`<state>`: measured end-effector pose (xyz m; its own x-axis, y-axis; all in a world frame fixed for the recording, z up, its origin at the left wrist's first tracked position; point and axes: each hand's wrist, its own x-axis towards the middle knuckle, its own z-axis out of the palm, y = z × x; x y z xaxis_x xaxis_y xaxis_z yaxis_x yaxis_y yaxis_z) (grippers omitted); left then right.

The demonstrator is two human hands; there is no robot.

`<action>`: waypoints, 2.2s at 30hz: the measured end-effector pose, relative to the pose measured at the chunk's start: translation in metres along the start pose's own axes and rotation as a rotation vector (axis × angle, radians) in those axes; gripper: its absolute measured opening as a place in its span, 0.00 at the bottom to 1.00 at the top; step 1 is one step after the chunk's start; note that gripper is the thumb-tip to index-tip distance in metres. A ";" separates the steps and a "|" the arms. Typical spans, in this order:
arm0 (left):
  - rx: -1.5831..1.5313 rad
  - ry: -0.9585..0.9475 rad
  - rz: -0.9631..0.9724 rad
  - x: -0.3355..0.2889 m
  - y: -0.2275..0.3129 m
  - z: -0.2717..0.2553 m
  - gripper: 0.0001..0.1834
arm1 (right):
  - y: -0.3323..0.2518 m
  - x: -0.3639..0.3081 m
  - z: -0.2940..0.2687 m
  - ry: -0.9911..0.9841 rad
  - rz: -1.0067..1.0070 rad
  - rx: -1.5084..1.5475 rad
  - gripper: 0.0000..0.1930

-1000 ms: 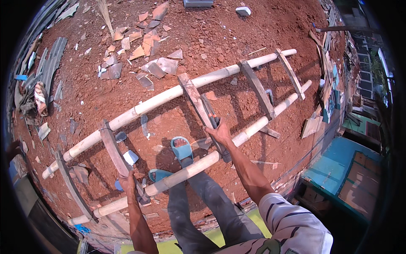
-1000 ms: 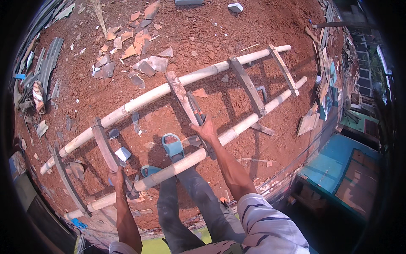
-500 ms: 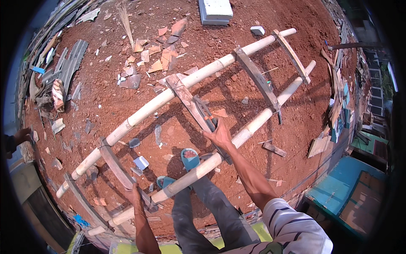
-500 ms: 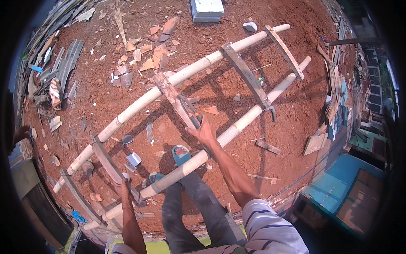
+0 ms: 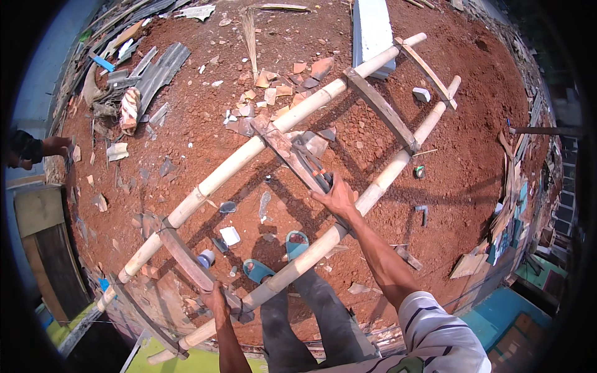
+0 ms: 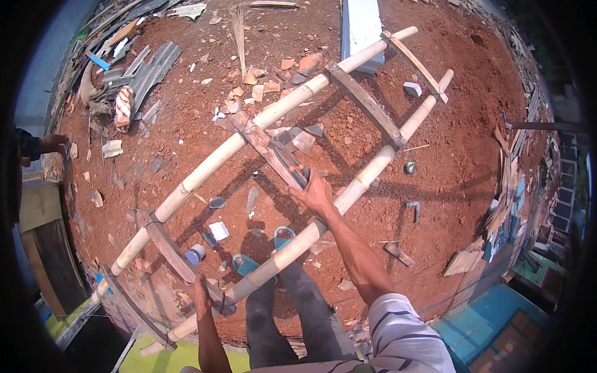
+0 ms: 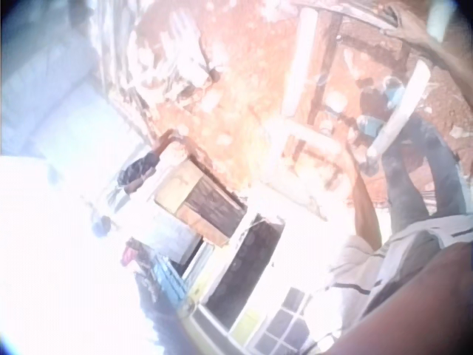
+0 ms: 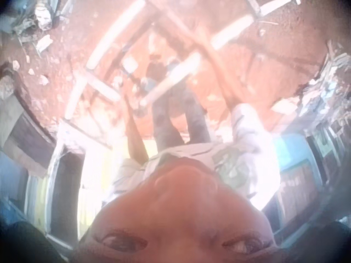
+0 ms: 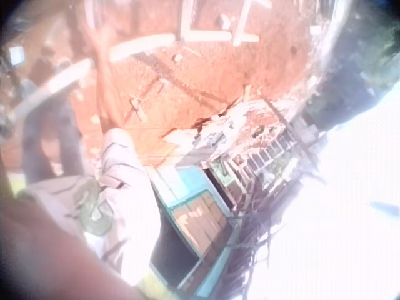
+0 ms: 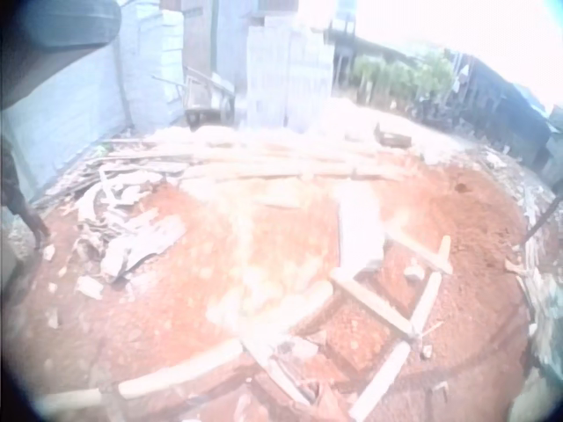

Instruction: The person constructs a wooden ladder by using pliers to twist wire around joints between bamboo poles and wooden rungs, then moves the assembly around the construction site.

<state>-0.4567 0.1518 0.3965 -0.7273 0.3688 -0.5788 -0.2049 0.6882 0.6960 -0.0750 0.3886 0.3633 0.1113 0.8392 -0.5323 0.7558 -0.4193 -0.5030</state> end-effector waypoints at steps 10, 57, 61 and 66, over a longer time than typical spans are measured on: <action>0.011 0.045 0.085 0.003 -0.041 -0.039 0.21 | -0.034 0.010 -0.003 -0.183 -0.074 -0.118 0.40; 0.087 0.046 0.292 0.033 0.114 -0.061 0.38 | -0.263 -0.080 -0.126 0.183 -0.335 0.199 0.20; -0.107 -0.090 0.149 0.043 0.174 -0.009 0.39 | -0.318 -0.072 -0.192 0.324 -0.433 0.150 0.15; -0.197 -0.248 0.101 0.050 0.224 0.058 0.39 | -0.403 -0.089 -0.260 0.478 -0.669 -0.050 0.15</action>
<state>-0.5010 0.3609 0.4983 -0.5737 0.5862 -0.5720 -0.2805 0.5155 0.8097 -0.2219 0.5729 0.7906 -0.1188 0.9677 0.2226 0.7863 0.2285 -0.5740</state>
